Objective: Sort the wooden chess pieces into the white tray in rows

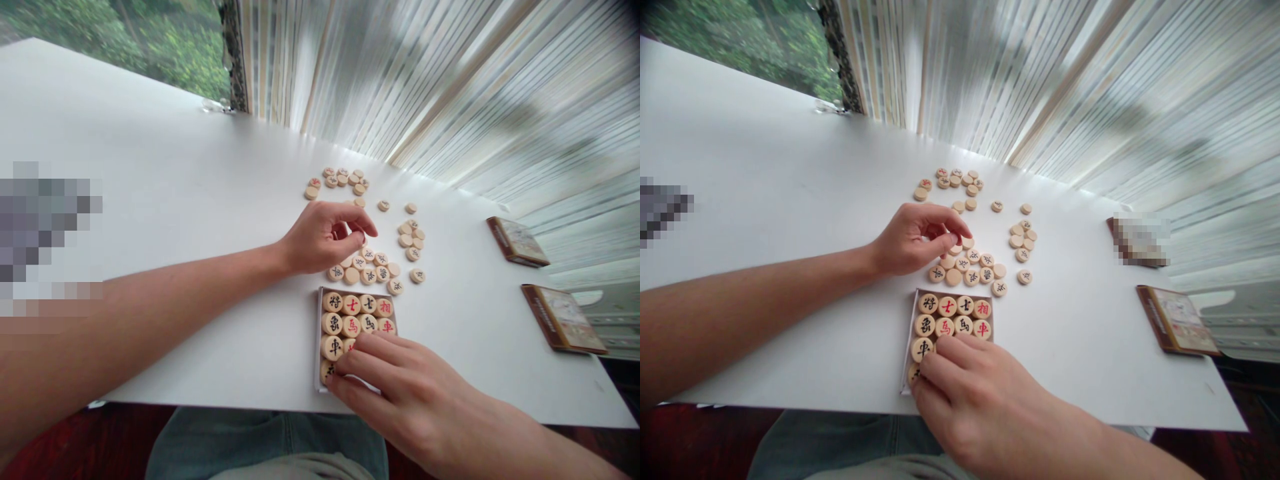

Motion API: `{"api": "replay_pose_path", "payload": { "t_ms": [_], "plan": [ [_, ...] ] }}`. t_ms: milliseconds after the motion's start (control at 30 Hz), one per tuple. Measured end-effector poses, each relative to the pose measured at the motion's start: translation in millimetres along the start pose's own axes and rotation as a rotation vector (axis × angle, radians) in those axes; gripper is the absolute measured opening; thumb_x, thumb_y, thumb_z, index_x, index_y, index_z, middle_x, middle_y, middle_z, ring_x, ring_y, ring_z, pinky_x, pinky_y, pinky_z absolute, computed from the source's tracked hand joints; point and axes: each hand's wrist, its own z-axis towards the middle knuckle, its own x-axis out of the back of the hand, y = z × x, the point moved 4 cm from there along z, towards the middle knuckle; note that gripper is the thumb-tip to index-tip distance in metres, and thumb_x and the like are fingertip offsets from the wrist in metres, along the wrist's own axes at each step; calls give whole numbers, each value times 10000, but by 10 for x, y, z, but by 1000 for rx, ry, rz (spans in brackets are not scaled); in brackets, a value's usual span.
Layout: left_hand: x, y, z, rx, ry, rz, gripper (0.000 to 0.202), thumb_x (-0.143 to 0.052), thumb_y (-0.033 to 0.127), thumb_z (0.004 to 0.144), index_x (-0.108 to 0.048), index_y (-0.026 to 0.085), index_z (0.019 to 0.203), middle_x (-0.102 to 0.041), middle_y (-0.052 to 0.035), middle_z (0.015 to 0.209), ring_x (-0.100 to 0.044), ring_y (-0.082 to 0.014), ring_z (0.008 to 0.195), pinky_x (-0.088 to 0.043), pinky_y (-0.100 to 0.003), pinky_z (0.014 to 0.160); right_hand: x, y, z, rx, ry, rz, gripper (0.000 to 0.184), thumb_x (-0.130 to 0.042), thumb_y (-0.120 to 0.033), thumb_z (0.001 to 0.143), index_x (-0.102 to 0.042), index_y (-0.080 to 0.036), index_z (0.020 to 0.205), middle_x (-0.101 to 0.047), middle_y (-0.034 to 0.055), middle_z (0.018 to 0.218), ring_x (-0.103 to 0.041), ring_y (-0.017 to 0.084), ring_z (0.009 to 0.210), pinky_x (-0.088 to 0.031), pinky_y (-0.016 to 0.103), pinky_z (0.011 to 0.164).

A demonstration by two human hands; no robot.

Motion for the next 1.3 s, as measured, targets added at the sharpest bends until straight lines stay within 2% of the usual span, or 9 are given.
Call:
{"api": "replay_pose_path", "payload": {
  "t_ms": [233,467,633,900,1033,1133,1200,1300],
  "plan": [
    [-2,7,-1,-4,-2,17,209,-605,109,841,-804,141,898,-774,-44,775,-665,-105,571,-543,-213,525,76,60,-81,-20,58,-41,354,-419,-79,1100,-766,-108,1038,-716,121,897,-601,243,778,-495,382,673],
    [-3,6,1,-16,-1,16,210,-599,109,840,-802,127,891,-772,-49,765,-657,-101,558,-534,-212,518,23,84,-42,25,10,-64,292,-483,-66,1080,-769,-82,1024,-656,85,827,-529,218,705,-433,378,622],
    [-4,15,3,-23,3,21,205,-604,108,840,-802,126,892,-757,-38,746,-644,-90,563,-527,-194,528,-5,99,-33,53,65,-58,275,-515,-75,1067,-772,-76,968,-634,76,803,-479,212,689,-379,378,611],
    [-1,14,0,-34,4,18,213,-601,94,840,-806,117,894,-751,-37,740,-633,-86,560,-523,-194,533,-4,112,-15,44,116,-42,310,-498,-70,1068,-762,-89,907,-634,71,780,-477,203,664,-363,376,582],
    [0,15,2,-26,4,20,214,-604,95,837,-807,112,902,-762,-44,747,-643,-90,560,-524,-195,527,79,129,-113,24,103,-50,289,-489,-81,1086,-764,-99,1000,-667,78,789,-550,203,674,-437,364,611],
    [0,7,4,-10,2,16,211,-608,106,837,-807,114,907,-771,-48,752,-655,-95,559,-533,-198,528,204,215,-284,-33,141,-76,242,-519,-100,1086,-744,-113,1176,-711,98,863,-621,206,737,-491,350,663],
    [4,2,4,0,2,13,213,-609,119,837,-808,111,913,-780,-58,760,-665,-104,560,-540,-206,526,333,335,-401,-104,230,-100,252,-575,-69,1054,-742,-155,1222,-724,84,898,-639,187,750,-514,329,686],
    [21,5,4,8,17,6,212,-611,141,838,-809,103,905,-778,-68,744,-663,-112,541,-529,-209,492,558,637,-523,-238,396,-108,203,-713,-96,989,-789,-230,1121,-746,47,863,-685,162,713,-540,291,653]
  ]
}}
